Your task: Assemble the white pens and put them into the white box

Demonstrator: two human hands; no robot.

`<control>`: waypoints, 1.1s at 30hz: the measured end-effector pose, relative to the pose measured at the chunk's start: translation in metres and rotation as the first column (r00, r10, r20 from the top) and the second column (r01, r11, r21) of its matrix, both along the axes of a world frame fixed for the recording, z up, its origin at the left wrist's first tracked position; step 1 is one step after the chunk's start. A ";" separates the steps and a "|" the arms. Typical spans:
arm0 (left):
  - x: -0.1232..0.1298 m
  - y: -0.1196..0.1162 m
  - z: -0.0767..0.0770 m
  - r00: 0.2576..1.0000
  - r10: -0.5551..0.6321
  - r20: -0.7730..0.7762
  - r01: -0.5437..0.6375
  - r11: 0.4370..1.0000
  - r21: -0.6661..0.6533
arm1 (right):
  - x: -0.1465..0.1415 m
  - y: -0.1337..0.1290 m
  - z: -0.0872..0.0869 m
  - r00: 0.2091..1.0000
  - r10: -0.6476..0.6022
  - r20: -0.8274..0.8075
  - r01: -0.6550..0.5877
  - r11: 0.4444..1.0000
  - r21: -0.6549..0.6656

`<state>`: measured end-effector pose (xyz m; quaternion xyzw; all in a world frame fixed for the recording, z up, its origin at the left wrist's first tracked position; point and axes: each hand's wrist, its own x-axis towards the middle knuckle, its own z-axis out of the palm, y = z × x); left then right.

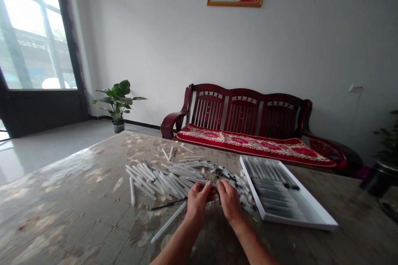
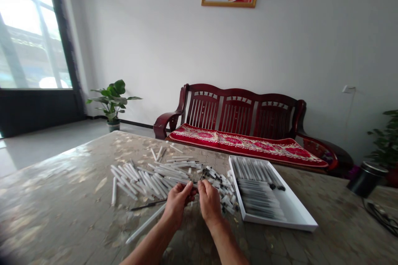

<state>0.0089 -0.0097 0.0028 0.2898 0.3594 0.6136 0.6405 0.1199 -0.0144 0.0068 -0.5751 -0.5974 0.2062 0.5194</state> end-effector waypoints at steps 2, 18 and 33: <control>0.002 0.000 -0.001 1.000 0.000 0.003 -0.001 0.999 0.050 | 0.000 0.003 0.001 0.993 -0.024 -0.112 0.023 1.000 -0.016; -0.011 -0.004 0.006 0.688 -0.701 0.186 0.725 0.670 -0.158 | 0.027 0.009 0.014 0.995 0.079 -0.066 -0.083 0.995 -0.058; -0.004 0.013 -0.004 0.992 0.023 0.126 -0.010 0.995 -0.098 | 0.070 -0.002 0.033 0.749 0.177 0.638 0.047 0.947 -0.318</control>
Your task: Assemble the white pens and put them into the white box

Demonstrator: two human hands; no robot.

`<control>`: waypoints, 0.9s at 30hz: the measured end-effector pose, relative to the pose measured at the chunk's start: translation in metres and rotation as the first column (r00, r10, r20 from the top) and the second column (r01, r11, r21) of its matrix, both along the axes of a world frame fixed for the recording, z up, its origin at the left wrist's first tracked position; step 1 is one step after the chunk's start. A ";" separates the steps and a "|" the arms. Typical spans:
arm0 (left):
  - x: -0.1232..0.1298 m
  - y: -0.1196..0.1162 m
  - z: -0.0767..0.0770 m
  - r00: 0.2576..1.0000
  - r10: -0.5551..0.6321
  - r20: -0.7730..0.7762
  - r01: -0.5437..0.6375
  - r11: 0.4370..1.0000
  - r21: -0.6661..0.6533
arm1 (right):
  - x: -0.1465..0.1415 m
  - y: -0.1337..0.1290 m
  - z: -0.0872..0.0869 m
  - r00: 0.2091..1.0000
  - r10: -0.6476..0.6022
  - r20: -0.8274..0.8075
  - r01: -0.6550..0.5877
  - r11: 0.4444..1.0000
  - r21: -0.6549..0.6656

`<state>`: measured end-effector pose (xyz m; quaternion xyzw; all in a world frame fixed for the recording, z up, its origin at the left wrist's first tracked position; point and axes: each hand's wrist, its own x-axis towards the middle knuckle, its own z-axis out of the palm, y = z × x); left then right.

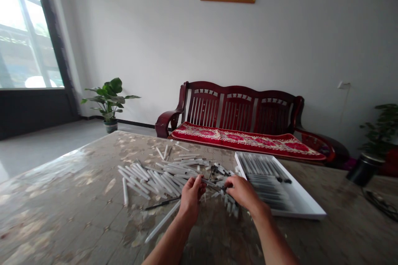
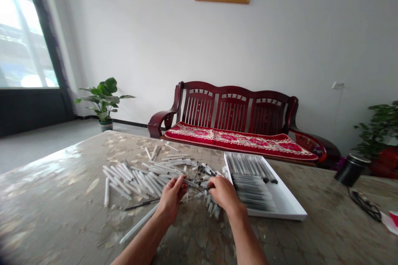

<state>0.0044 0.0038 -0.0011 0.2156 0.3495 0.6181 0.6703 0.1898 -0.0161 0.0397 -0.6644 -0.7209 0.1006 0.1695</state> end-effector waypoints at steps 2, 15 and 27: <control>-0.003 0.002 -0.001 0.994 0.098 -0.042 -0.097 0.995 0.022 | -0.016 -0.002 -0.001 0.996 0.080 0.025 -0.081 0.997 0.019; -0.008 0.006 -0.002 0.954 0.257 -0.157 -0.252 0.966 0.048 | -0.043 0.000 -0.013 0.998 -0.011 0.056 0.000 0.982 0.188; -0.008 0.002 0.002 0.972 0.217 -0.092 -0.211 0.975 0.069 | -0.053 0.003 -0.014 0.966 0.092 -0.242 -0.016 0.954 0.298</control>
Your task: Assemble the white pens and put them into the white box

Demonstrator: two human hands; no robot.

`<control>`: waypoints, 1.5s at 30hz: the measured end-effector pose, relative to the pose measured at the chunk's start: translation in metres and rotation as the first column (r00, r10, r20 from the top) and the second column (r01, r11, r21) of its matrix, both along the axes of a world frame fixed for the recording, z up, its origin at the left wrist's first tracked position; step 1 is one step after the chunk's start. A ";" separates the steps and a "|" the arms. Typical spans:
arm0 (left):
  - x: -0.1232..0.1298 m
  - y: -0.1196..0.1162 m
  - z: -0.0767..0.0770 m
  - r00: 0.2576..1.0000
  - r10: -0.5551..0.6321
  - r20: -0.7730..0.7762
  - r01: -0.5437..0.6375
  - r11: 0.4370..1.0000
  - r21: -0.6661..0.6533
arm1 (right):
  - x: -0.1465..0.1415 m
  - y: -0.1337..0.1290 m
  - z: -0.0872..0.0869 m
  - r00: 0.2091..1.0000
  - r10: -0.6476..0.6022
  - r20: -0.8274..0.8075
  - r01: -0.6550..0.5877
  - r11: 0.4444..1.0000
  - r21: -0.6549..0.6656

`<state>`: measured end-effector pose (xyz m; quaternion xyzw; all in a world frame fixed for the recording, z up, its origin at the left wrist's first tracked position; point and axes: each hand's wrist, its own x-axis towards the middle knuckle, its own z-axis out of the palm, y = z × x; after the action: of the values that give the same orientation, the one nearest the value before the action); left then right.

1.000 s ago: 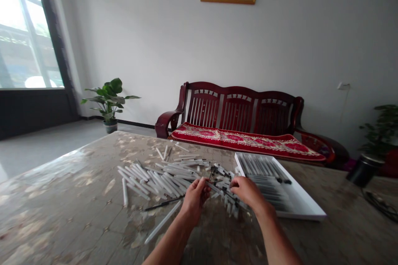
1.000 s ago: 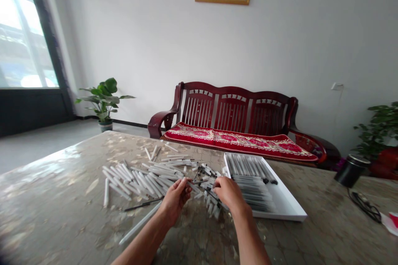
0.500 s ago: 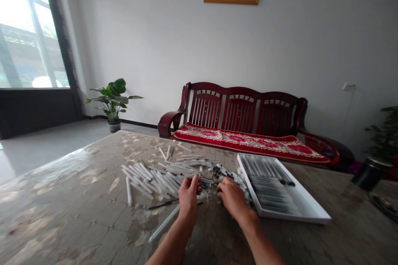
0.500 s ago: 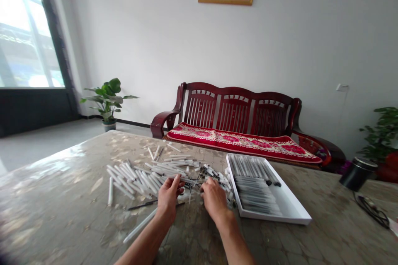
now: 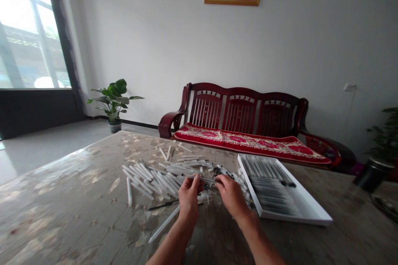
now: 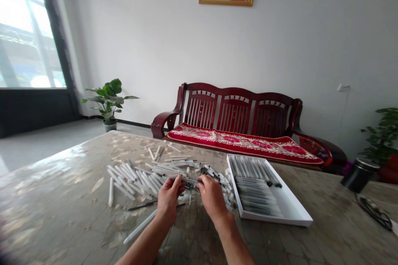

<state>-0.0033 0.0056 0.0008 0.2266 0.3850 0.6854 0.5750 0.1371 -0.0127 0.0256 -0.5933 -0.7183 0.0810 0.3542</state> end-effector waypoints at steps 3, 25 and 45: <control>0.001 -0.001 0.000 1.000 -0.019 -0.013 0.020 0.999 0.031 | -0.001 0.000 -0.002 1.000 0.006 0.002 -0.006 0.999 0.043; 0.011 -0.014 0.008 0.954 -0.231 -0.191 0.259 0.956 0.135 | 0.033 -0.008 0.034 0.993 0.069 -0.090 -0.088 0.971 -0.221; -0.009 0.002 0.002 0.989 0.091 -0.119 -0.088 0.996 0.030 | 0.236 -0.080 0.013 0.912 -0.217 0.347 0.324 0.901 -0.287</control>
<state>-0.0119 0.0078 0.0025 0.2571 0.4203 0.7003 0.5165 0.3729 -0.0923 0.0381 -0.7456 -0.6491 0.0594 0.1388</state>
